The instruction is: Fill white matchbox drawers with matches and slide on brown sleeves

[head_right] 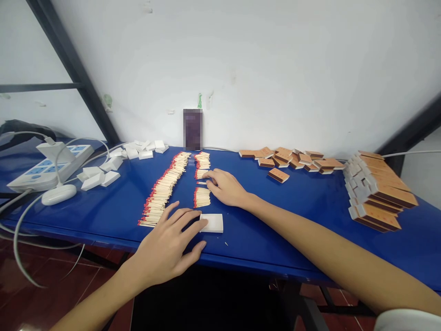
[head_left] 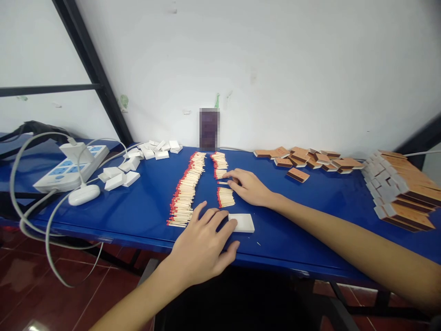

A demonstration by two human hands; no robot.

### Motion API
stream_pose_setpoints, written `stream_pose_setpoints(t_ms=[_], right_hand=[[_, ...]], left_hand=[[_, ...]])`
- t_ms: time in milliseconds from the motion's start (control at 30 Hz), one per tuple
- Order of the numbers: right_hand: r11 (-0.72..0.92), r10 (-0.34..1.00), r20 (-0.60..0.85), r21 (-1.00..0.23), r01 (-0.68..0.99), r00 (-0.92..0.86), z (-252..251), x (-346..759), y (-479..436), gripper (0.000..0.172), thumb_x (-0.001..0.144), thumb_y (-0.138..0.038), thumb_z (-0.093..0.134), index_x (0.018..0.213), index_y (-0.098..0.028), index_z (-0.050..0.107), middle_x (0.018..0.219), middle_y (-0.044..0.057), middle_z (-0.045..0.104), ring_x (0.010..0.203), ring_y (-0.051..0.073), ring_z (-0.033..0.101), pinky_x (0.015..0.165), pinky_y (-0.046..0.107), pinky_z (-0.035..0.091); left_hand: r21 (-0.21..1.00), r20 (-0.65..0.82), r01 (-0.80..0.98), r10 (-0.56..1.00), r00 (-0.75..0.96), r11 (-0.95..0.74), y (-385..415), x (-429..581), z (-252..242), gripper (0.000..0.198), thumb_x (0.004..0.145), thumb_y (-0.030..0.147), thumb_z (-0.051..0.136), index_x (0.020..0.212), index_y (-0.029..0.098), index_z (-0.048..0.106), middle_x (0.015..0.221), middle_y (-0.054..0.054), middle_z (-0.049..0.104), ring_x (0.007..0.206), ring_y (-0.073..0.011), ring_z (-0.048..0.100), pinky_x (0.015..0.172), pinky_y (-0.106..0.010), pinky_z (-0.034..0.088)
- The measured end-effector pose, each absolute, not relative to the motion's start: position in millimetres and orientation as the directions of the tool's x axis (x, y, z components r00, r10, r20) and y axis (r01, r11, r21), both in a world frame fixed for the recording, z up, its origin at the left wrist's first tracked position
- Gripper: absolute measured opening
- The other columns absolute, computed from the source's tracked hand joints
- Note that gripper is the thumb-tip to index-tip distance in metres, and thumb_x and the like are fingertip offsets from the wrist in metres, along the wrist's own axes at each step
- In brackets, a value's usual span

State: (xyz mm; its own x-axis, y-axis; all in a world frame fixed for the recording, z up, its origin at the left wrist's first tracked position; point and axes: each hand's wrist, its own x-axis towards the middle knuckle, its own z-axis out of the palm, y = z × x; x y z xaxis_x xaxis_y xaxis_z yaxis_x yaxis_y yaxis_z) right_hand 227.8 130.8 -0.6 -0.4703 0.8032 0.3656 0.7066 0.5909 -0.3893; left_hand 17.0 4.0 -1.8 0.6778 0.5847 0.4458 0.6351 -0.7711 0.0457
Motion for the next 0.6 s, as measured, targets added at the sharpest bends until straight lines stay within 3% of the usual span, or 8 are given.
stream_pose_setpoints(t_ms=[600], right_hand=[[0.601,0.793,0.367,-0.349,0.719,-0.486,-1.2,227.9,129.9,0.031,0.096,-0.02,0.045,0.118,-0.018,0.066,0.086,0.004,0.059,0.074,0.018,0.054,0.076,0.033,0.041]], left_hand=[[0.045,0.438,0.637,0.588,0.68,-0.769,3.3,17.4,-1.4,0.03,0.099,0.034,0.045,0.121,0.019,0.059,0.121,-0.01,0.063,0.114,-0.0288,0.057,0.112,-0.057,0.032]])
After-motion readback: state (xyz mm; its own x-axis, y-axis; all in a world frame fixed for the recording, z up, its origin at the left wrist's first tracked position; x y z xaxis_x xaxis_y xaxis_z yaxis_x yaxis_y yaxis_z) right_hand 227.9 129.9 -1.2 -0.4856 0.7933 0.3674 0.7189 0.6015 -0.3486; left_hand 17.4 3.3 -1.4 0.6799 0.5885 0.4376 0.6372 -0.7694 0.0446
